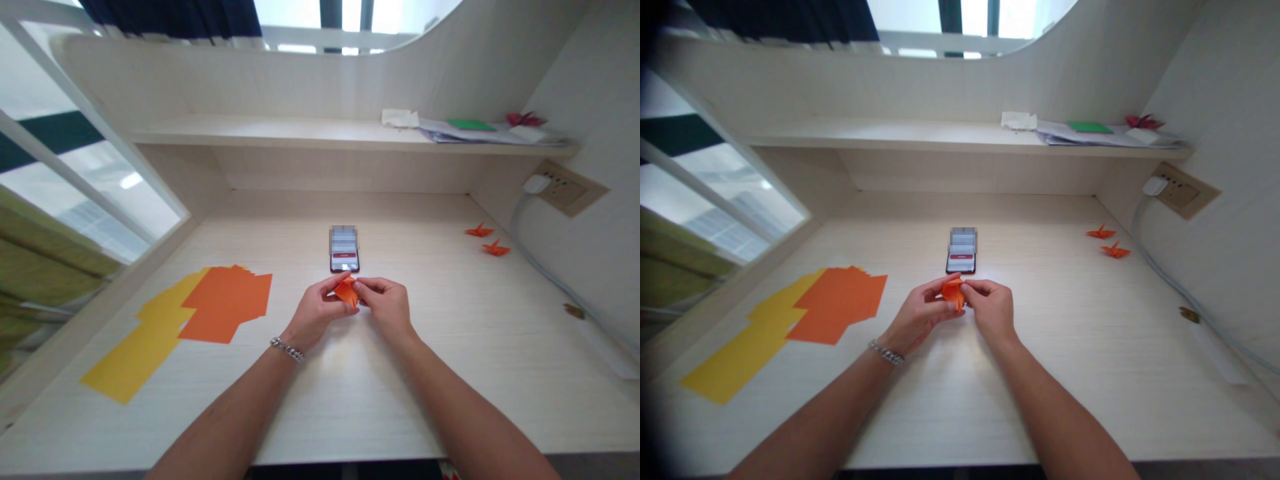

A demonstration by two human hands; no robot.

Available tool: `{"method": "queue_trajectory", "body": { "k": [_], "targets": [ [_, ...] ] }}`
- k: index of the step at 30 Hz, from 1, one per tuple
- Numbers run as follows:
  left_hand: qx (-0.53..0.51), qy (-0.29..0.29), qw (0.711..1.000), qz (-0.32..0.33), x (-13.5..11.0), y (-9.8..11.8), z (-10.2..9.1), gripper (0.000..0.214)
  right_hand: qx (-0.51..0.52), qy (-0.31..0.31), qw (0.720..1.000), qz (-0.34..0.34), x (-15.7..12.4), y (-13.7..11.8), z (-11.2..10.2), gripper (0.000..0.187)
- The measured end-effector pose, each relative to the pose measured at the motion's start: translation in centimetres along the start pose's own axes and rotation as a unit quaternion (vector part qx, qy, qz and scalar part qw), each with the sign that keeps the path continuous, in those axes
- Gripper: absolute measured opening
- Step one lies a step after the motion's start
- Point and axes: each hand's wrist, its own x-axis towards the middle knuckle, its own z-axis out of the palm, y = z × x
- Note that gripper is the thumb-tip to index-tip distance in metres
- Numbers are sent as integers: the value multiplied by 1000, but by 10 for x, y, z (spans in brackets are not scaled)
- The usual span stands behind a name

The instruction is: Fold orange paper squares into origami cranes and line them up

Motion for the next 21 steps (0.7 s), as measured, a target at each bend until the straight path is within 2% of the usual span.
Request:
{"method": "queue_trajectory", "body": {
  "k": [5,9,15,21],
  "targets": [
    [57,32,998,13,1,-6,-1,61,-16,-9,1000,-6,-2,-1,1,25],
    [81,36,996,25,3,-8,-3,61,-14,-10,1000,2,-2,-1,2,26],
    [80,31,996,28,3,-6,-4,64,0,-9,1000,11,-2,0,2,27],
    [32,-2,999,4,2,-4,-2,71,0,3,1000,9,-1,-1,1,29]
  ]
}}
